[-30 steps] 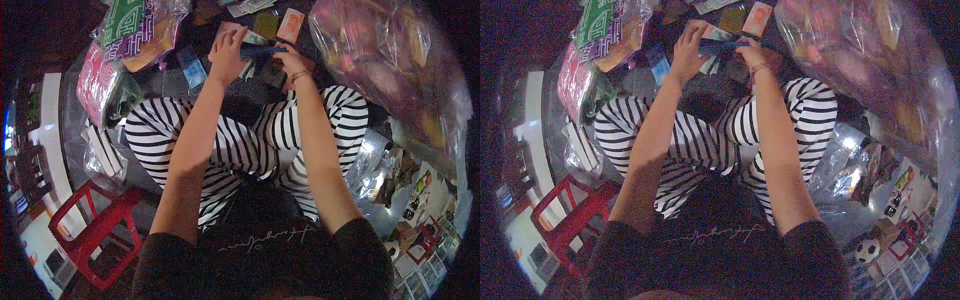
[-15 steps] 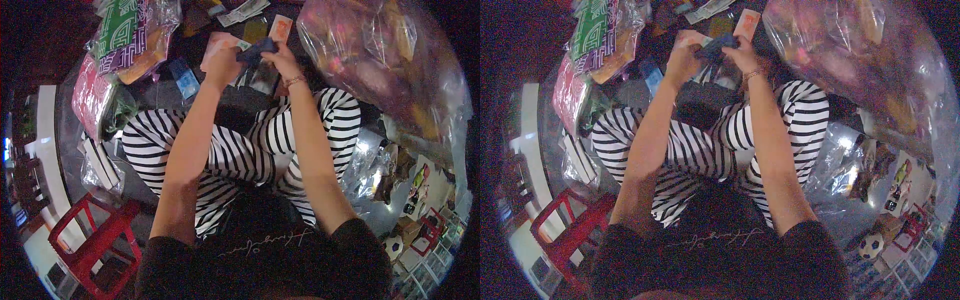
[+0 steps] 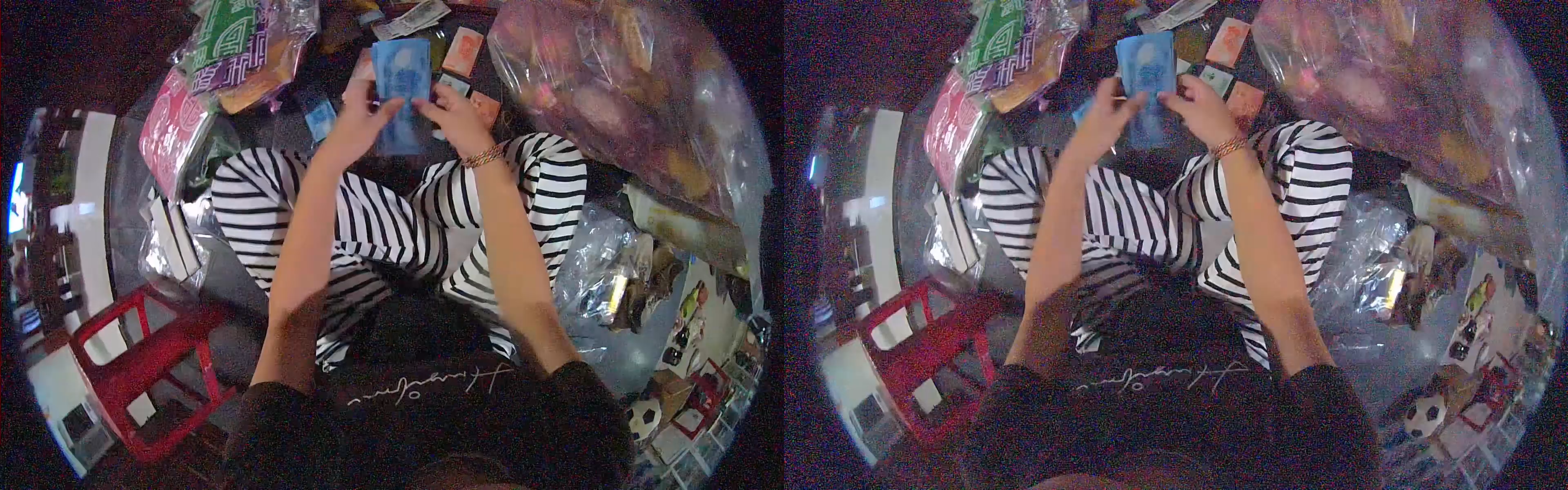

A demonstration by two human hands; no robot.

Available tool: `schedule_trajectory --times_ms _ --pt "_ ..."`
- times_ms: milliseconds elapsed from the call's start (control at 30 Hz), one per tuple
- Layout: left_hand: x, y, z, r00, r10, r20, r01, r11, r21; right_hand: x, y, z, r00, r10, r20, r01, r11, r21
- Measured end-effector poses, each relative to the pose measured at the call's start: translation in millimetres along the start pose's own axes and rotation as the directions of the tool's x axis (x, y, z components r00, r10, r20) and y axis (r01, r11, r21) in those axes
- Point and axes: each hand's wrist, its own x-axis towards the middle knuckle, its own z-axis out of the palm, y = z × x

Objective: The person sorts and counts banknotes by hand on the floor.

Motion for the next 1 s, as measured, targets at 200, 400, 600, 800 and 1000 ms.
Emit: schedule_trajectory --times_ms 200,400,600,800,1000 --pt "-116.1 60.5 -165.4 0.657 0.464 -0.594 -0.196 0.866 0.461 2.0 -18.2 -15.8 0.968 0.063 -0.243 0.05 0.899 0.434" --pt "-261.3 30.9 -105.9 0.584 0.383 -0.716 -0.036 0.893 0.448 8.0 -9.2 -19.8 0.907 0.265 -0.327 0.022 0.746 0.666" --pt "-216.8 13.9 -94.4 0.64 0.308 -0.704 0.054 0.896 0.441 1.0 -8.9 -26.8 0.915 0.225 -0.334 0.003 0.825 0.565" --pt "-206.5 -5.2 -103.6 0.733 0.288 -0.617 0.081 0.863 0.499 -0.2 -9.0 -37.9 0.873 0.351 -0.339 -0.011 0.708 0.706" --pt "-203.2 -21.8 -155.6 0.747 0.246 -0.618 0.178 0.821 0.542 5.1 2.0 -40.3 0.875 0.302 -0.379 0.061 0.707 0.704"
